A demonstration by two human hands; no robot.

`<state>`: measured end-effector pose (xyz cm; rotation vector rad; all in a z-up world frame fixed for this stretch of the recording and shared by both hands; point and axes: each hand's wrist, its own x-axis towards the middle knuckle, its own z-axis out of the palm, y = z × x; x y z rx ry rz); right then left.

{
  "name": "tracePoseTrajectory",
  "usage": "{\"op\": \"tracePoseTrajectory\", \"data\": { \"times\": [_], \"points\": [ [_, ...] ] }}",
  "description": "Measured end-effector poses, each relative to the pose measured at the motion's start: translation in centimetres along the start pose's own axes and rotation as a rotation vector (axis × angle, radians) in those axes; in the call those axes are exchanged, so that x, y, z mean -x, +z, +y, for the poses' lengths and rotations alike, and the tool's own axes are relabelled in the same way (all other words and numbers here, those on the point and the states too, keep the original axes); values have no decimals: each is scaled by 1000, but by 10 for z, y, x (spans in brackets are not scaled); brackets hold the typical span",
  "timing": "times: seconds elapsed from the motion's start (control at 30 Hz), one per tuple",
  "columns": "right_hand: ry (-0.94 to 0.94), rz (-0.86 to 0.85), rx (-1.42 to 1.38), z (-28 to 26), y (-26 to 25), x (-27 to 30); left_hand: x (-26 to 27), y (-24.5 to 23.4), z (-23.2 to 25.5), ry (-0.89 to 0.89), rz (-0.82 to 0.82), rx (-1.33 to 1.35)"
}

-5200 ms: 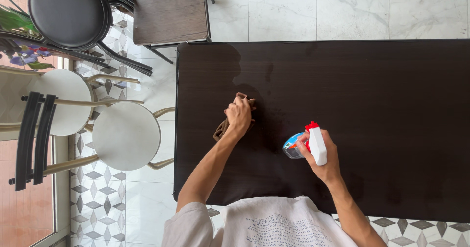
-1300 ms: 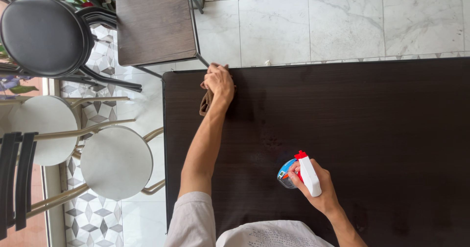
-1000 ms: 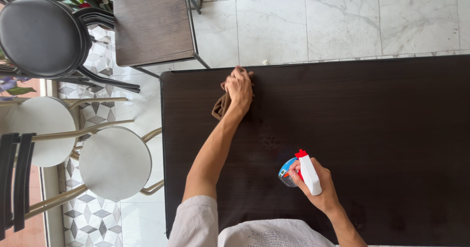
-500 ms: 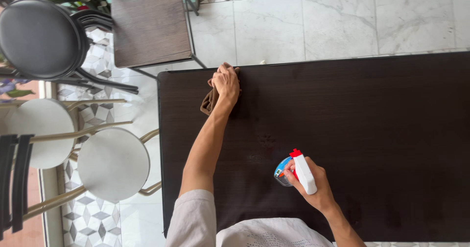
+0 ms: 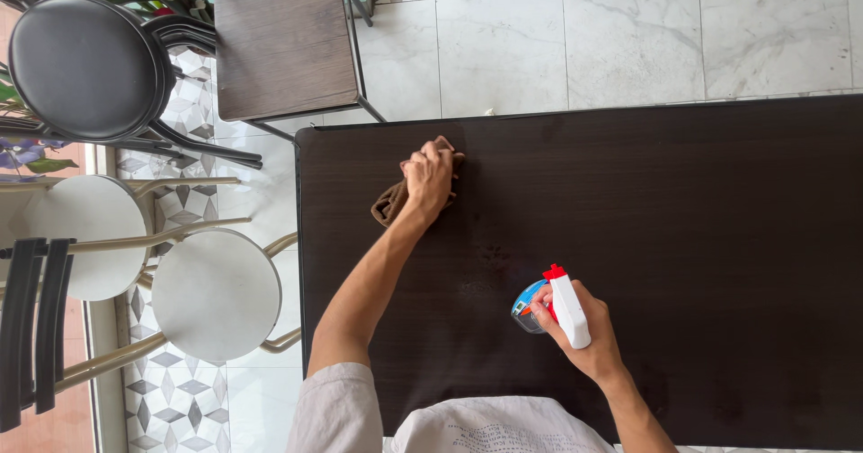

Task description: The person sprays a cleaning solution onto a dark wooden table and wipes the surface with a brown cloth. They repeatedly apply the spray and wipe different sections of the table to clean it.

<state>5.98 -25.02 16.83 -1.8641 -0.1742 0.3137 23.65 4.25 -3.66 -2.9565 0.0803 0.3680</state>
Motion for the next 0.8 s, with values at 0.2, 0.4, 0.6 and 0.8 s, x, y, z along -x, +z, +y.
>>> {"op": "tracePoseTrajectory", "data": {
  "times": [0.2, 0.4, 0.6, 0.8],
  "points": [
    [38, -15, 6, -1, -2, 5, -48, -1, -3, -181, 104, 35],
    [49, -9, -19, 3, -6, 8, -67, -6, 37, -105, 45, -27],
    [44, -2, -15, 4, -7, 7, -1, -13, 47, 64, 61, -17],
    [30, -10, -26, 1, -7, 9, -2, 4, 17, -9, 2, -42]
  ]
}}
